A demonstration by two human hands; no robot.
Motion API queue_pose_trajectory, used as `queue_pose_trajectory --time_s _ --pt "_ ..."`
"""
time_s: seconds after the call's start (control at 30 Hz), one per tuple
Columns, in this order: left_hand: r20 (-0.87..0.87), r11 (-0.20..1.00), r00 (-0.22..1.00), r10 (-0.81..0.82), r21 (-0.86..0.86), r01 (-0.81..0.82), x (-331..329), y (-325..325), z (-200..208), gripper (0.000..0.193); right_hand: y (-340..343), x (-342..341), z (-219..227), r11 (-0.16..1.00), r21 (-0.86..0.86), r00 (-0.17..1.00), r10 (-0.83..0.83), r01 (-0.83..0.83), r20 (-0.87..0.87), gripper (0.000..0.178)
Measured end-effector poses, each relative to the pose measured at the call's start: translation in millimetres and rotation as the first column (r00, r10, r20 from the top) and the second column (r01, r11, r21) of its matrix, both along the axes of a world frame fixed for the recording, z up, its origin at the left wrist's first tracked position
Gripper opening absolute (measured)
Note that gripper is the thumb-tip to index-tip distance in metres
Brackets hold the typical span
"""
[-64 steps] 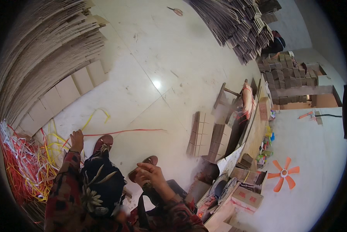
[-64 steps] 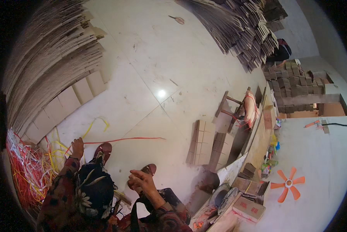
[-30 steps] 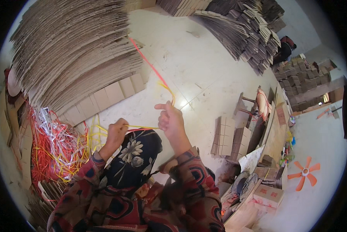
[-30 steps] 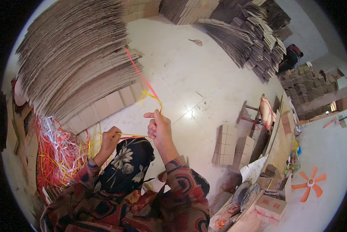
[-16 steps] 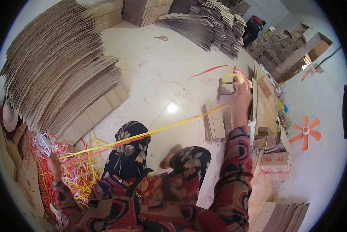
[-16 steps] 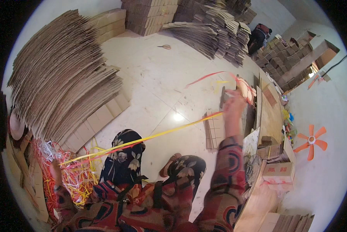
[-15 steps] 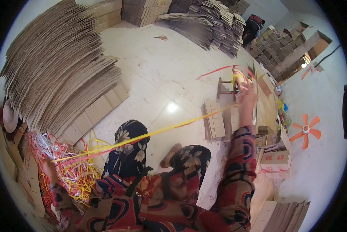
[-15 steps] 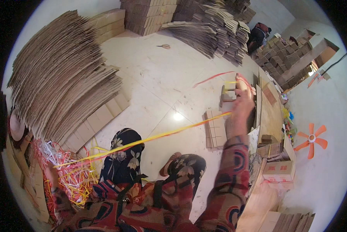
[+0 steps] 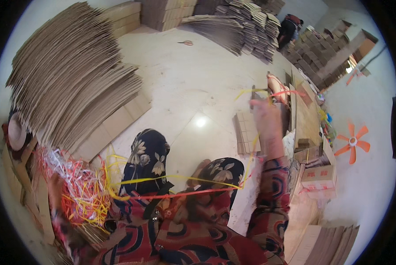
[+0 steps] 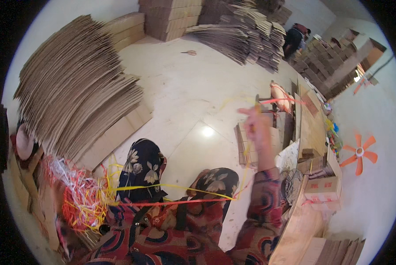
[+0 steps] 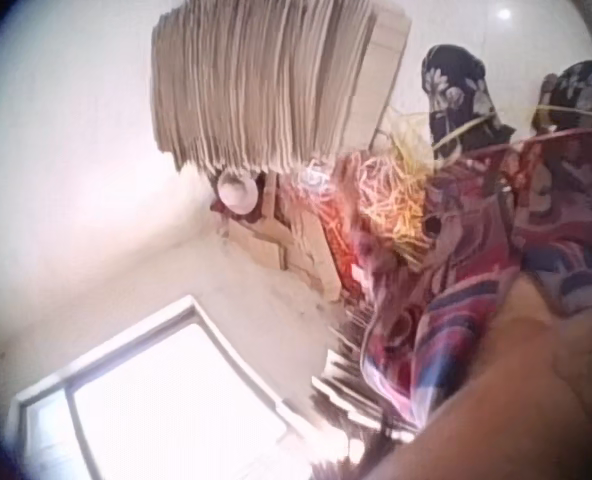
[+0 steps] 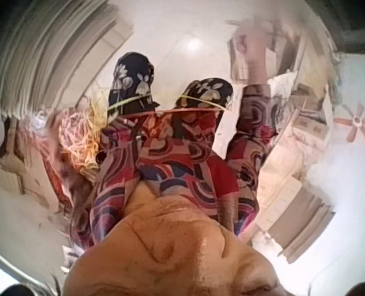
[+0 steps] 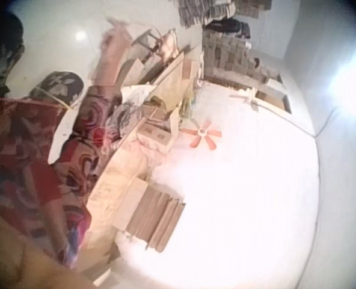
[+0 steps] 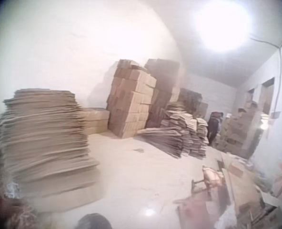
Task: The person sits on a low stool and gathers colorful plastic strips, then pulls a stack of flat cardboard sheets onto their lap. They align the sheets, wrap them with the strips, and tie the bundle securely.
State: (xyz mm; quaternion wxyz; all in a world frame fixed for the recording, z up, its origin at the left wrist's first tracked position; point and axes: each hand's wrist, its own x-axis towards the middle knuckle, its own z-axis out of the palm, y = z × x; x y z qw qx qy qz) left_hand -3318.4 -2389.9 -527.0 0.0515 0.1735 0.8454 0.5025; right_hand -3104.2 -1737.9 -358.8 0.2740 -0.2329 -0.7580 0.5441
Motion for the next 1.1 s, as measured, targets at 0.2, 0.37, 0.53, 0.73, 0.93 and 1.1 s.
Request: queue_pose_trajectory --time_s 0.2,0.37,0.53,0.73,0.93,1.1 --pt "0.142 0.474 0.494 -0.858 0.591 0.653 49.8 287.1 62.2 0.073 -137.3 -52.0 -16.8 0.854 -0.330 0.905 0.426 -0.402 0.001 0.045" --pt "0.073 0.200 0.392 -0.917 0.934 0.296 81.6 371.0 82.9 0.080 -163.5 -41.1 -38.4 0.866 -0.275 0.885 0.456 -0.418 0.092 0.047" --pt "0.351 0.526 0.648 -0.676 0.845 0.092 93.9 369.4 83.3 0.032 -174.0 -26.3 -80.5 0.899 0.182 0.910 0.362 -0.399 0.203 0.045" --pt "0.269 0.422 0.715 -0.645 0.906 0.040 66.1 343.1 74.9 0.029 -188.6 -20.5 -86.5 0.808 -0.463 0.915 0.402 -0.364 -0.019 0.030" --pt "0.232 0.532 0.682 -0.694 0.803 0.268 55.4 323.9 75.8 0.041 -194.9 -13.5 -100.5 0.733 -0.599 0.917 0.399 -0.323 -0.006 0.027" --pt "0.307 0.549 0.646 -0.699 0.809 0.210 79.9 332.7 70.2 0.019 -194.4 -5.6 -101.6 0.753 -0.577 0.921 0.389 -0.317 0.003 0.027"
